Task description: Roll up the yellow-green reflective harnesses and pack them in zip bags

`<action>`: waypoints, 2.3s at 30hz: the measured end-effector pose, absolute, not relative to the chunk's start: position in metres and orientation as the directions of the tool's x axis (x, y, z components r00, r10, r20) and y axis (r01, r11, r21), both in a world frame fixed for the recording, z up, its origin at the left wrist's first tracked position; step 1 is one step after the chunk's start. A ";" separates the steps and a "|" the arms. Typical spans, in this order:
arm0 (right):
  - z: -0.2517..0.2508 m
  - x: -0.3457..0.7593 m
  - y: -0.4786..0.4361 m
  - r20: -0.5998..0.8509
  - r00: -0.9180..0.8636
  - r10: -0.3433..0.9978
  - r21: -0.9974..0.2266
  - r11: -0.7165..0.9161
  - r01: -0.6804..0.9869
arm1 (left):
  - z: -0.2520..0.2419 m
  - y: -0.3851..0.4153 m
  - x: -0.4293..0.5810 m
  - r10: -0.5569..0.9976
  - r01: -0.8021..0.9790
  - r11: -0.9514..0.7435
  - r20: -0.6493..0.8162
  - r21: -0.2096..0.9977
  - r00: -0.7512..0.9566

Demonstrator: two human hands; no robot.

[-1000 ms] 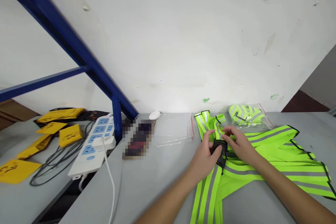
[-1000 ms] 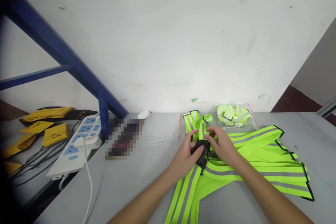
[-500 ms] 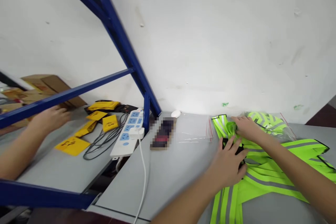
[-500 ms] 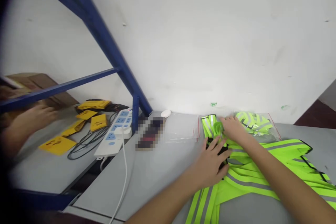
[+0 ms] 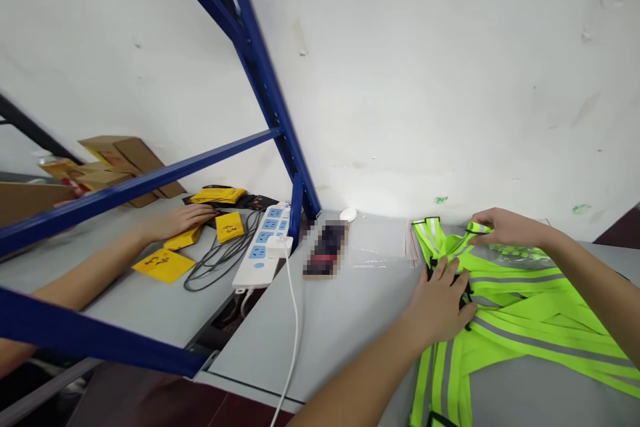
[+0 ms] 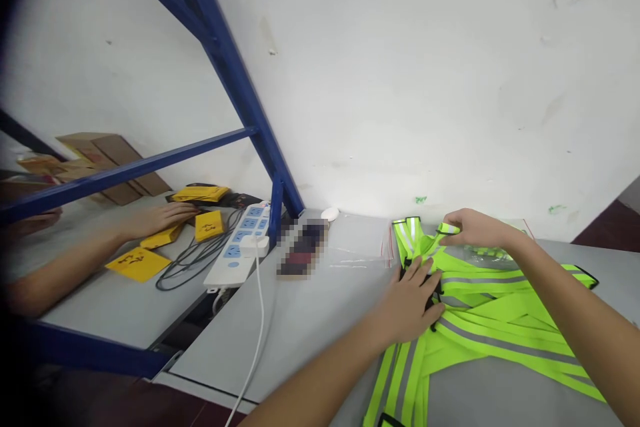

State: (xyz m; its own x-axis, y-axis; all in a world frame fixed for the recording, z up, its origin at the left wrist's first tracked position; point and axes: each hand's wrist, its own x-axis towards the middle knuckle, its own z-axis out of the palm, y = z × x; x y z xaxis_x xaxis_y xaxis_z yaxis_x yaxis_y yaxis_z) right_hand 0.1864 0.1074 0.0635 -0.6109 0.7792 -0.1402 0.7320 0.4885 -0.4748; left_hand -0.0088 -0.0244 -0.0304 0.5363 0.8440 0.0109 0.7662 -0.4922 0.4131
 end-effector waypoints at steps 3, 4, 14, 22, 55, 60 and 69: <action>0.067 0.182 0.091 -0.089 -0.575 0.813 -0.587 0.424 0.690 | -0.031 -0.023 -0.009 0.842 0.766 -0.494 0.008 0.411 0.539; 0.066 0.180 0.085 -0.065 -0.539 0.840 -0.629 0.385 0.675 | -0.032 -0.022 -0.009 0.841 0.766 -0.495 0.006 0.411 0.541; 0.041 0.164 0.059 0.083 -0.195 0.977 -0.916 0.152 0.371 | -0.037 -0.011 -0.009 0.855 0.764 -0.513 0.152 0.391 0.496; 0.020 0.155 0.007 0.285 -0.238 0.928 -0.833 0.363 0.418 | -0.035 0.014 -0.016 0.918 0.763 -0.372 0.331 0.529 0.218; -0.026 0.142 -0.061 0.413 -0.747 0.521 -0.459 0.827 0.323 | -0.027 0.014 -0.022 0.861 0.683 -0.507 0.341 0.527 0.376; -0.028 0.139 -0.072 0.325 -0.837 0.440 -0.462 0.846 0.265 | -0.034 0.017 -0.021 0.861 0.685 -0.506 0.361 0.524 0.359; -0.028 0.136 -0.073 0.441 -0.705 0.555 -0.517 0.799 0.306 | -0.040 0.020 -0.021 0.857 0.705 -0.496 0.414 0.506 0.306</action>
State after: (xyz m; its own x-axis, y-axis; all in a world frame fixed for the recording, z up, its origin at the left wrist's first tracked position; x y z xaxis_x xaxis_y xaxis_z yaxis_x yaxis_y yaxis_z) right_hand 0.1358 -0.0727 -0.0276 -0.7054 0.5553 0.4405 0.3059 0.7992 -0.5174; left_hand -0.0207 0.0202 -0.0405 0.3061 0.8574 0.4137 0.7052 -0.4962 0.5064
